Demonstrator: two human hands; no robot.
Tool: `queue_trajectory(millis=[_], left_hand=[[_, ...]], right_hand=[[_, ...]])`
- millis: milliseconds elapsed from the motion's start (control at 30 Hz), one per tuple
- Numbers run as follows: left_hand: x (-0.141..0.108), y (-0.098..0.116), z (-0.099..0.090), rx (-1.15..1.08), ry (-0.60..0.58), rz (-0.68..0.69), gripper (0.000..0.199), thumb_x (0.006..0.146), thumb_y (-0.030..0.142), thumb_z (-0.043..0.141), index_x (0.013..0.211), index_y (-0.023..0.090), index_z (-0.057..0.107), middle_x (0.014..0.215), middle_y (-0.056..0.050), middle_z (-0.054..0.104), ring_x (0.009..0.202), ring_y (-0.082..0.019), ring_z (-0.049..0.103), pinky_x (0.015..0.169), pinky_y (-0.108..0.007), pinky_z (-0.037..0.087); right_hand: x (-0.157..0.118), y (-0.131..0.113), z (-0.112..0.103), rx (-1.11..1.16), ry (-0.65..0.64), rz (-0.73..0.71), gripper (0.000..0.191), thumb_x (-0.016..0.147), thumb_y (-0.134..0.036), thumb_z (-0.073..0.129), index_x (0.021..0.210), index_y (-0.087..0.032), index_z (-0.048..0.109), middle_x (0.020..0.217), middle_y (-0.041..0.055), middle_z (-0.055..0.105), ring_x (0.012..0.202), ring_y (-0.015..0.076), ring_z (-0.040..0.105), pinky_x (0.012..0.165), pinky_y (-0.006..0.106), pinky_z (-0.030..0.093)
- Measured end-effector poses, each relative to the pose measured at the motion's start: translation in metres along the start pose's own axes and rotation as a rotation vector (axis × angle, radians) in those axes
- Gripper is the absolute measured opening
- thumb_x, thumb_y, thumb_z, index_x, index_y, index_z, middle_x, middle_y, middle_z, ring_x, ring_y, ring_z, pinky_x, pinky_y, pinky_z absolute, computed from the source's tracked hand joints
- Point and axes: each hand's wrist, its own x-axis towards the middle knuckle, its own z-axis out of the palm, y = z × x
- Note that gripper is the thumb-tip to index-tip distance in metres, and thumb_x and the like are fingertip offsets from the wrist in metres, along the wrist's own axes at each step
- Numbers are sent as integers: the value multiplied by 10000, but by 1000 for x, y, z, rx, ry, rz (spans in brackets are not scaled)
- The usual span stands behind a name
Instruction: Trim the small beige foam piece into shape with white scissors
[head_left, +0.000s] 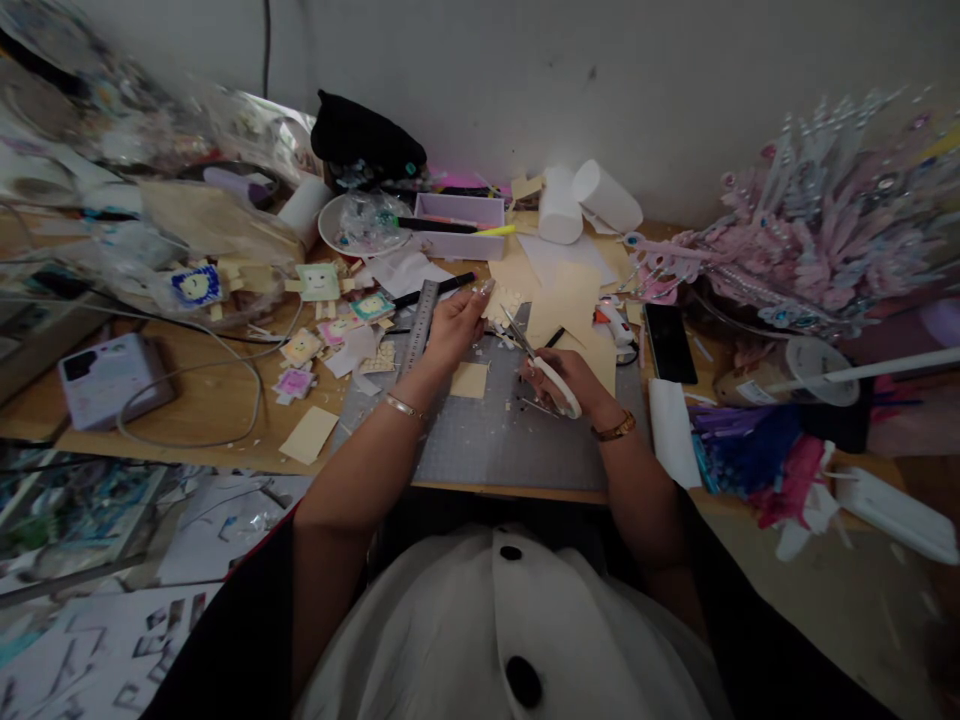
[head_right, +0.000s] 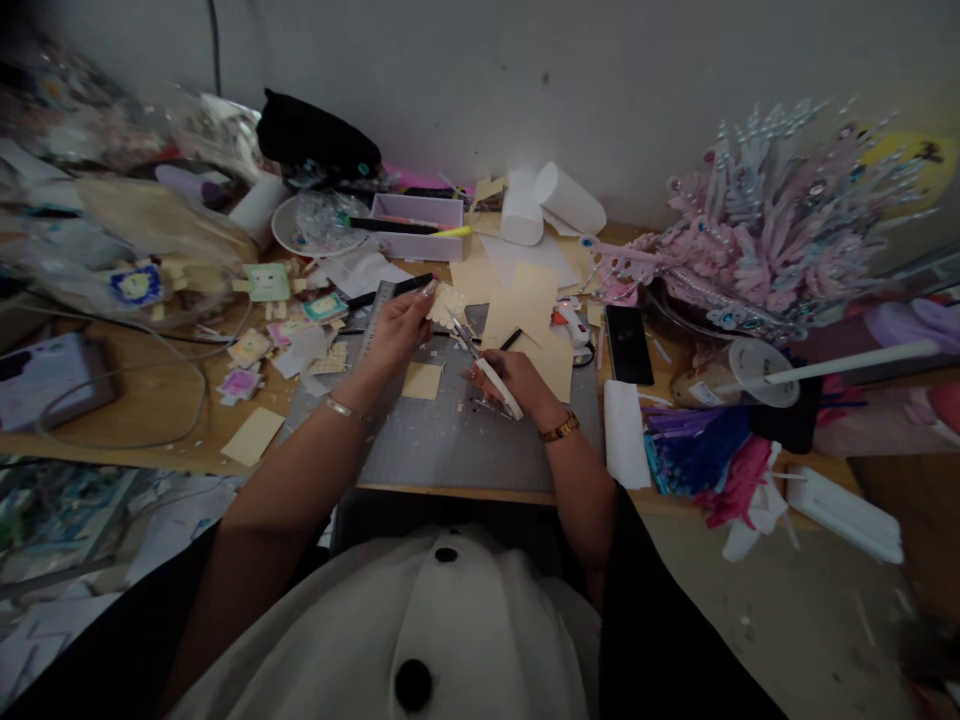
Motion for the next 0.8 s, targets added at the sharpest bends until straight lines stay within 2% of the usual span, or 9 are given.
queue_trajectory(millis=[167,300,467,633,800], left_hand=[[-3,2,1,50,7,28,543,960,526,649,560,203,476,450,50,410,409,-57,325,428,-260,219],[-6,4,4,44,-31,57,569,952,545,651,543,199,458,426,54,412,394,-52,315,432,-253,222],[-8,3,4,6,-90,106,594,863,611,720,526,195,463,429,51,429,406,-55,334,433,-237,238],[-11,-2,6,19,-163,75,629,741,672,783,490,187,472,441,43,424,438,-58,334,454,-246,215],[-18,-1,15,17,-237,108,667,709,756,752,504,183,479,476,49,394,483,-63,312,484,-259,216]], right_hand=[[1,-1,1,-40,52,-20,465,766,-633,731,730,-204,556,508,-41,546,407,101,488,396,215,399],[0,-7,0,-6,58,-18,515,736,-664,760,712,-199,541,492,-40,540,386,95,481,374,210,380],[-3,-15,-1,111,-5,-70,538,739,-684,758,722,-200,524,492,-50,536,359,86,462,348,210,371],[-4,-15,2,158,11,-96,553,728,-705,769,768,-202,545,488,-55,535,358,90,467,340,215,377],[-3,-12,7,150,62,-130,588,731,-761,741,811,-207,561,494,-53,557,360,97,487,343,220,392]])
